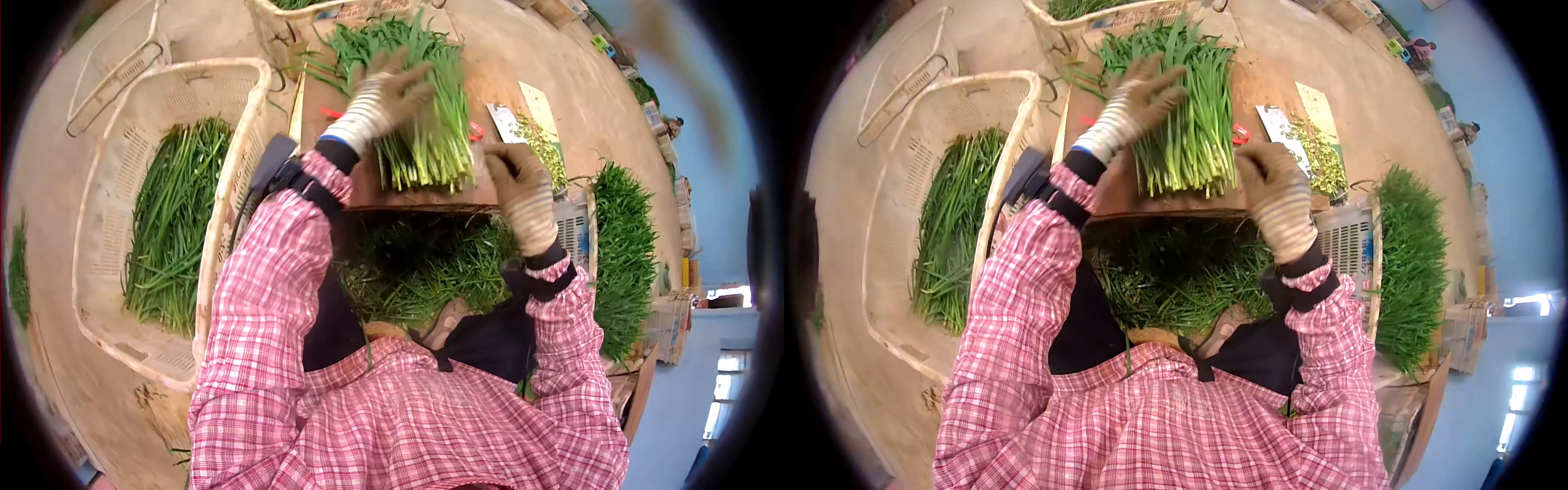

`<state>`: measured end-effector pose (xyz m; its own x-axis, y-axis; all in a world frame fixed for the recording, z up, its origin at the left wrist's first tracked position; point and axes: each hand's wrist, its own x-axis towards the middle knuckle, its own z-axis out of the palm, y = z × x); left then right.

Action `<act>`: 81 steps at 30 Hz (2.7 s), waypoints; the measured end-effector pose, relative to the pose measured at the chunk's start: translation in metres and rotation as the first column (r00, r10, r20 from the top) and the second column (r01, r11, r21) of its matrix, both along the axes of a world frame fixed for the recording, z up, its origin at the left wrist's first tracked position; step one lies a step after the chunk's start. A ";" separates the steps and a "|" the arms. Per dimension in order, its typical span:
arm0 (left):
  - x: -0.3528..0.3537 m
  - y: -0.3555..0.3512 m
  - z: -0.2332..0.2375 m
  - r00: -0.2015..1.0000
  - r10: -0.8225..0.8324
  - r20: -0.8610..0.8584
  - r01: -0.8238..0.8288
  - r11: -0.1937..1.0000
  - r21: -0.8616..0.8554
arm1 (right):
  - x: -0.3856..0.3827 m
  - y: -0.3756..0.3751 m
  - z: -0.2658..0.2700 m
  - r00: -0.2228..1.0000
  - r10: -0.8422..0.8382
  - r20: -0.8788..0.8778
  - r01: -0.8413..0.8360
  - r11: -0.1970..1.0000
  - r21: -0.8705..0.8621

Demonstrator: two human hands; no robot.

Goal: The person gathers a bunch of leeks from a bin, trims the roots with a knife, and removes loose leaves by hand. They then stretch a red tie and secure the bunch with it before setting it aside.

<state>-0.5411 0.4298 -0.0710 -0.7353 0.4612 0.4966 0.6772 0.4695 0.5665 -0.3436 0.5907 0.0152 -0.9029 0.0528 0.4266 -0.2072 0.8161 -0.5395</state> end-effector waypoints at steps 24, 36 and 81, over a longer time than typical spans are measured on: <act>-0.009 -0.089 -0.005 0.918 0.344 0.199 -0.230 0.867 -0.442 | -0.116 0.074 -0.047 0.793 -0.181 0.581 0.540 0.649 -0.536; 0.007 -0.102 0.003 0.603 0.093 0.792 -0.377 0.908 0.181 | -0.119 0.091 -0.089 0.900 0.013 0.436 0.376 0.486 -0.789; 0.054 0.067 0.036 0.705 -0.252 0.663 -0.081 0.900 0.428 | -0.086 0.050 0.004 0.952 -0.165 0.256 0.156 0.986 0.058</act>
<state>-0.4871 0.4972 -0.0351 -0.9058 0.4235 0.0144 0.0396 0.0506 0.9979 -0.4293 0.6402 0.0190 -0.9636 0.1949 0.1832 0.0713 0.8473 -0.5263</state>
